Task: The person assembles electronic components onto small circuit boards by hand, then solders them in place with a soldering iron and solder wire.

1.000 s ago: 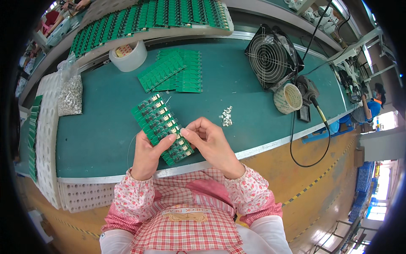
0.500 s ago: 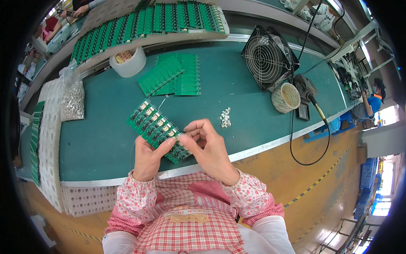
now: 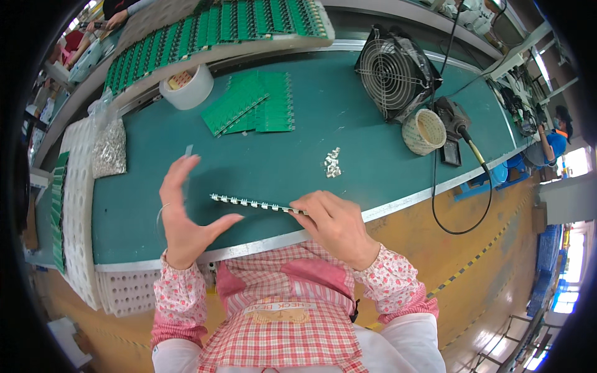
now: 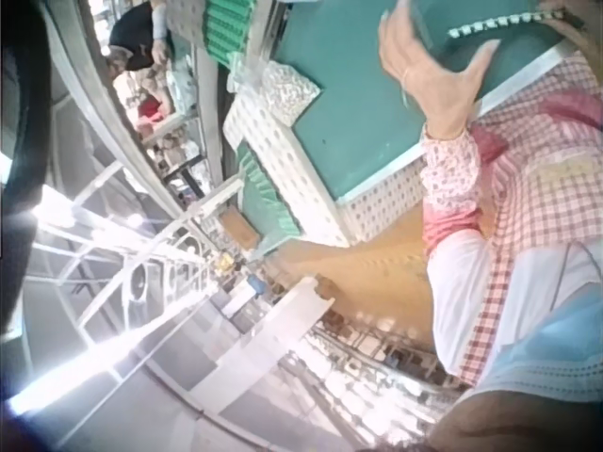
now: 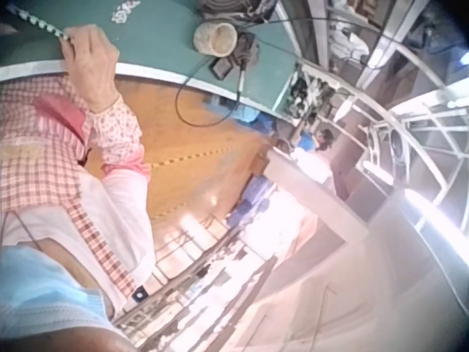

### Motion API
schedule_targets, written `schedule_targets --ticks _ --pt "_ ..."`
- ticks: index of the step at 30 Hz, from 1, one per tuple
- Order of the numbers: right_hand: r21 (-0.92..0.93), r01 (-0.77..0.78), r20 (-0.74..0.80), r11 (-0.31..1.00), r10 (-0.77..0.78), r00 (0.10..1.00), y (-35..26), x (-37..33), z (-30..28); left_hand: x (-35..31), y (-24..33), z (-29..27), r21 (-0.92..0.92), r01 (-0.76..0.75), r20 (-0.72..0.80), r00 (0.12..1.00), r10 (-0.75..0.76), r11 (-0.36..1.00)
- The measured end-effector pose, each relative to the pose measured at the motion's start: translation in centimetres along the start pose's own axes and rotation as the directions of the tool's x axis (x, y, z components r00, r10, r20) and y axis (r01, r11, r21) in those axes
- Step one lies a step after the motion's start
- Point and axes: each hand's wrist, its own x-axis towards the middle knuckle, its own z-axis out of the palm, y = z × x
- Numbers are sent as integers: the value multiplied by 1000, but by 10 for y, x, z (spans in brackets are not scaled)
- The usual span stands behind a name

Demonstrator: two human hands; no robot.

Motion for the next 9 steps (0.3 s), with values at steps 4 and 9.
schedule_targets --ticks 4,9 --pt "-143 137 -11 980 -140 990 -3 -1 2 14 12 9 55 -220 190 960 206 974" --pt "-155 150 -16 976 -154 988 -3 -4 6 10 4 14 17 -231 371 905 208 973"
